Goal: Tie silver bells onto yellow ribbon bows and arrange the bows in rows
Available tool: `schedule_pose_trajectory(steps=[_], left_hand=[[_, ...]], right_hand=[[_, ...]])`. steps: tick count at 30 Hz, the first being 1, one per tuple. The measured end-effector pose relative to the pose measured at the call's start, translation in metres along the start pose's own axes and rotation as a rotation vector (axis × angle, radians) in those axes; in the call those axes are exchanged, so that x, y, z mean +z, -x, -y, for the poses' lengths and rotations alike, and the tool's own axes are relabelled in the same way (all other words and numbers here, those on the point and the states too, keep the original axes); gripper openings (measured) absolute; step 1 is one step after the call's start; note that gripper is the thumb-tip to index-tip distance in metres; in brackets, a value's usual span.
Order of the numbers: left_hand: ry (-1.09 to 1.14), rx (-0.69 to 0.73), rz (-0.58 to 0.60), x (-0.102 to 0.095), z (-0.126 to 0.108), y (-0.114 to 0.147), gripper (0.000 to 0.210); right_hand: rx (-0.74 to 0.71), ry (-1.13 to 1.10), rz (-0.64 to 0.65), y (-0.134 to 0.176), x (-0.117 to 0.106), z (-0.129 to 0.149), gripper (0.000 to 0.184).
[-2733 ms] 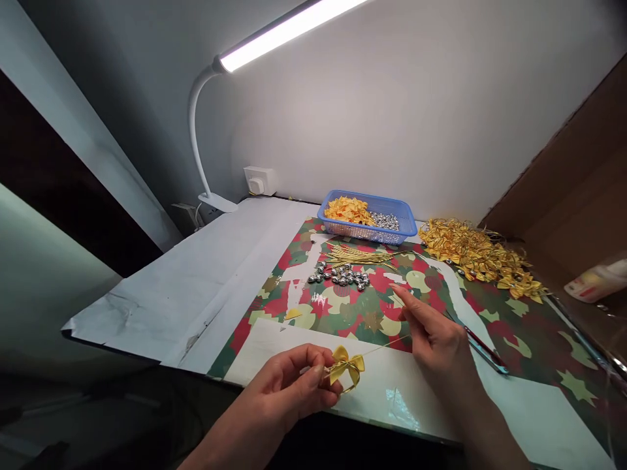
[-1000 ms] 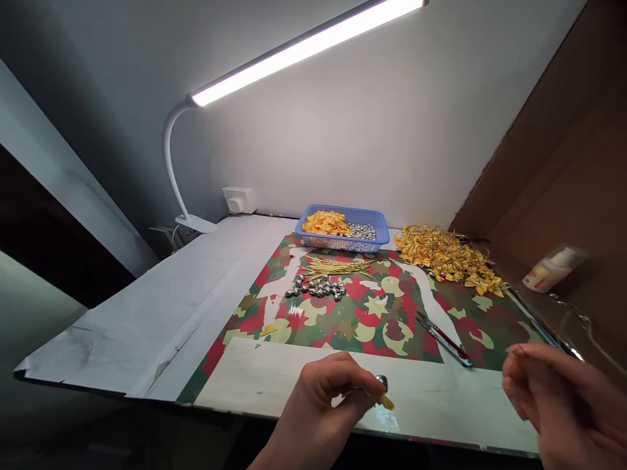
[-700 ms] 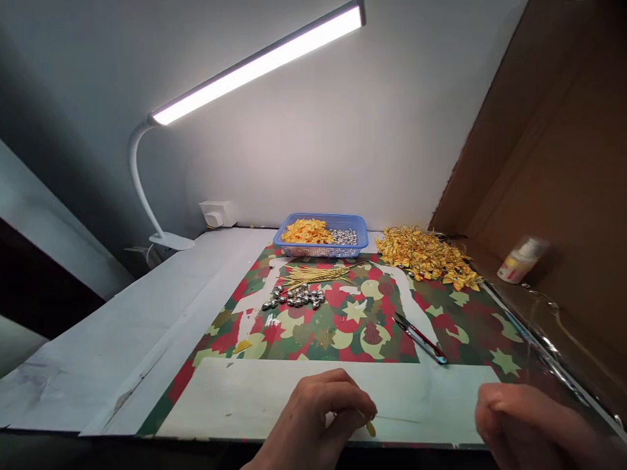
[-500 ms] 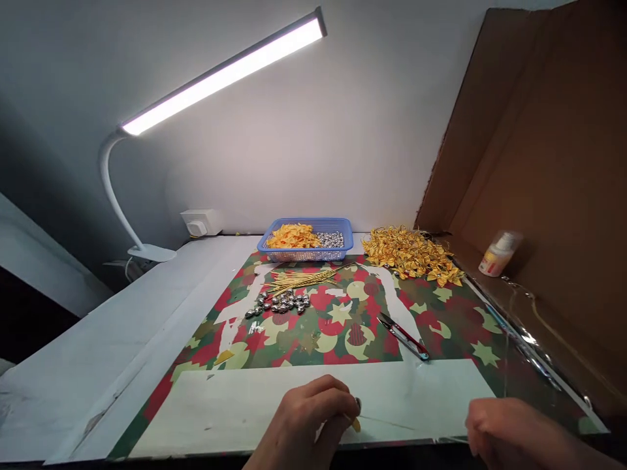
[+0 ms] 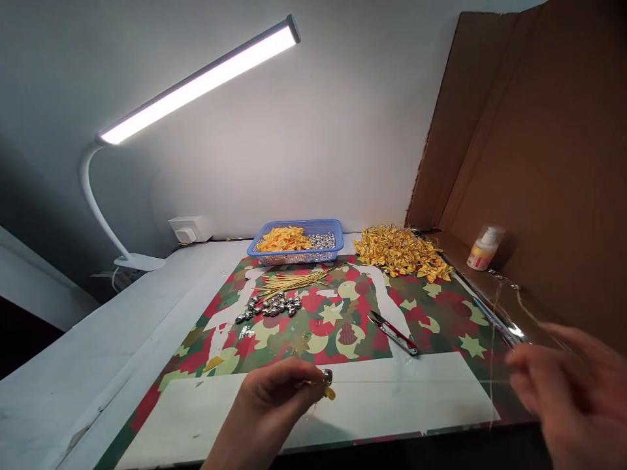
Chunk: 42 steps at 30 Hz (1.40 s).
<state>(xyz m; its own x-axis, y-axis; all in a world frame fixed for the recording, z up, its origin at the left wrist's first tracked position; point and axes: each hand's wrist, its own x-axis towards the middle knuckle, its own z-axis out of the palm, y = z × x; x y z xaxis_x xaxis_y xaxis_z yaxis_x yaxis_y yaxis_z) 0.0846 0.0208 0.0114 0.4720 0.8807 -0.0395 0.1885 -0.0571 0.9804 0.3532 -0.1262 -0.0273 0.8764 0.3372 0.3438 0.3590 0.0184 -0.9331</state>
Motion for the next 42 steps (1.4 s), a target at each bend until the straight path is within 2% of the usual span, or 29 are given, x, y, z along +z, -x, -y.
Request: schedule_pose_trajectory(steps=[1,3,5,7,10,14,19,23,26,29,31,33,34,37,39,40,42], left_hand=[[0.097,-0.065,-0.003,0.003,-0.002,0.001,0.003],[0.247,-0.133,-0.005,0.008,-0.006,0.005,0.016],[0.312,-0.141,-0.002,0.011,-0.012,0.01,0.025],[0.304,-0.134,-0.009,0.012,-0.017,0.016,0.021],[0.25,-0.123,0.004,0.007,-0.018,0.021,0.009],[0.258,-0.196,-0.01,-0.001,-0.013,0.023,0.01],[0.392,-0.291,0.019,-0.008,-0.006,0.026,0.009],[0.4,-0.322,0.087,-0.014,0.002,0.028,0.011],[0.396,-0.305,0.076,-0.018,0.011,0.029,0.012],[0.379,-0.233,0.054,-0.022,0.022,0.03,0.018],[0.309,-0.171,0.065,-0.025,0.026,0.03,0.021],[0.17,-0.107,0.05,-0.027,0.027,0.03,0.015],[0.085,-0.07,0.03,-0.027,0.026,0.03,0.013],[-0.148,0.059,-0.059,-0.029,0.026,0.028,0.013],[-0.258,0.145,-0.111,-0.03,0.029,0.026,0.013],[-0.297,0.182,-0.129,-0.03,0.03,0.026,0.013],[-0.331,0.229,-0.157,-0.031,0.031,0.026,0.015]], right_hand=[[-0.009,0.061,0.078,-0.003,0.012,0.0,0.033],[-0.132,0.27,0.285,-0.005,0.038,0.0,0.022],[-0.284,0.456,0.474,-0.004,0.064,-0.002,0.027],[-0.356,0.546,0.567,-0.001,0.084,-0.006,0.028],[-0.38,0.624,0.626,0.002,0.099,-0.012,0.022],[-0.433,0.673,0.671,0.001,0.102,-0.017,0.017],[-0.554,0.602,0.627,0.006,0.097,-0.016,0.024],[-0.61,0.512,0.605,0.017,0.096,-0.005,0.022],[-0.555,0.487,0.653,0.024,0.098,0.001,0.018],[-0.461,0.501,0.721,0.025,0.095,0.001,0.023],[-0.453,0.522,0.724,0.024,0.091,0.001,0.024],[-0.421,0.489,0.657,0.023,0.083,0.005,0.022],[-0.362,0.424,0.577,0.022,0.078,0.008,0.021],[-0.041,-0.019,0.326,0.022,0.064,0.023,0.016],[0.155,-0.271,0.327,0.023,0.057,0.031,0.016],[0.188,-0.294,0.357,0.023,0.055,0.033,0.017],[0.1,-0.093,0.425,0.024,0.055,0.03,0.017]])
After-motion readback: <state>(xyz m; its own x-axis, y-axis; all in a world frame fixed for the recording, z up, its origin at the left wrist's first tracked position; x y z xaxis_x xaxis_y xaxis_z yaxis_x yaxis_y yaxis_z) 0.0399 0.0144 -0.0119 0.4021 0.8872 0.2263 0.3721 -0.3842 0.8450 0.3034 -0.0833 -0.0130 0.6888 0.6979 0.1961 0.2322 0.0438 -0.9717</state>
